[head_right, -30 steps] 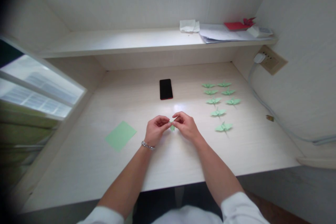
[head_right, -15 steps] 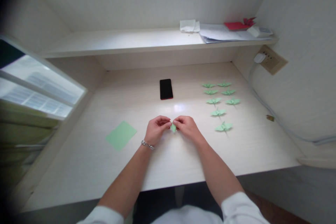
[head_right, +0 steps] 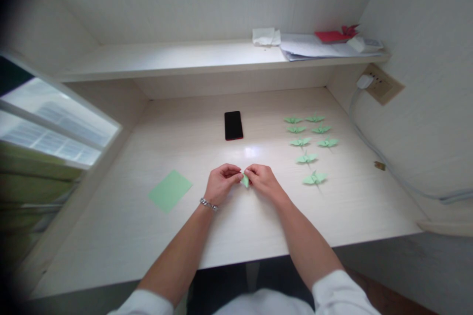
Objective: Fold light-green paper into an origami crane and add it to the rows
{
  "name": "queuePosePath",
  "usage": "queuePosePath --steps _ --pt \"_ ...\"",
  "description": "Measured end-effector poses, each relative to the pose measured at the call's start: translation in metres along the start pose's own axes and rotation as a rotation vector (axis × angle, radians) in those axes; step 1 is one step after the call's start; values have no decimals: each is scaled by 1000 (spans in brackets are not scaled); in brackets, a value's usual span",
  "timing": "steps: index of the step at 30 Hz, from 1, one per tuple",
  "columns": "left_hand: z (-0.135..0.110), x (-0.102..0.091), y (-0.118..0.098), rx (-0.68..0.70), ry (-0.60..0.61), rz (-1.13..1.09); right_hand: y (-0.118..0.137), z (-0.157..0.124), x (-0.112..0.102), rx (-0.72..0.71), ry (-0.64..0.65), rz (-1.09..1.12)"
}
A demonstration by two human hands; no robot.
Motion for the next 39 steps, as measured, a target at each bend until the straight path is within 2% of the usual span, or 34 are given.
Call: queuePosePath --steps 8,11,15,18,23,26,32,35,39 --pt "-3 6 -5 37 -91 -56 17 -5 -3 -80 -99 -134" --pt "-4 5 -8 65 -156 -85 15 -3 2 -47 -130 17" --pt "-3 0 -8 86 -224 -94 7 1 12 29 -44 314" --pt "-1 0 -5 49 -164 -107 6 1 10 41 -36 325" --pt "1 1 -3 -20 -43 10 10 -3 0 15 -25 135" --pt "1 1 -5 0 -49 70 9 -3 2 21 -30 163" --pt "1 0 -3 59 -149 46 7 1 8 32 -38 316" --pt "2 2 -1 36 -125 -32 5 2 2 16 -109 310" --pt "1 6 2 -38 -32 -103 5 3 -6 -41 -196 295"
Point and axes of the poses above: each hand's wrist, its own z-axis towards the middle knuckle, its own x-axis out of the palm, y = z × x, the point moved 4 cm from there along z, towards the middle knuckle, and after that the axes turned 1 degree about y, right-handed, at the moved point
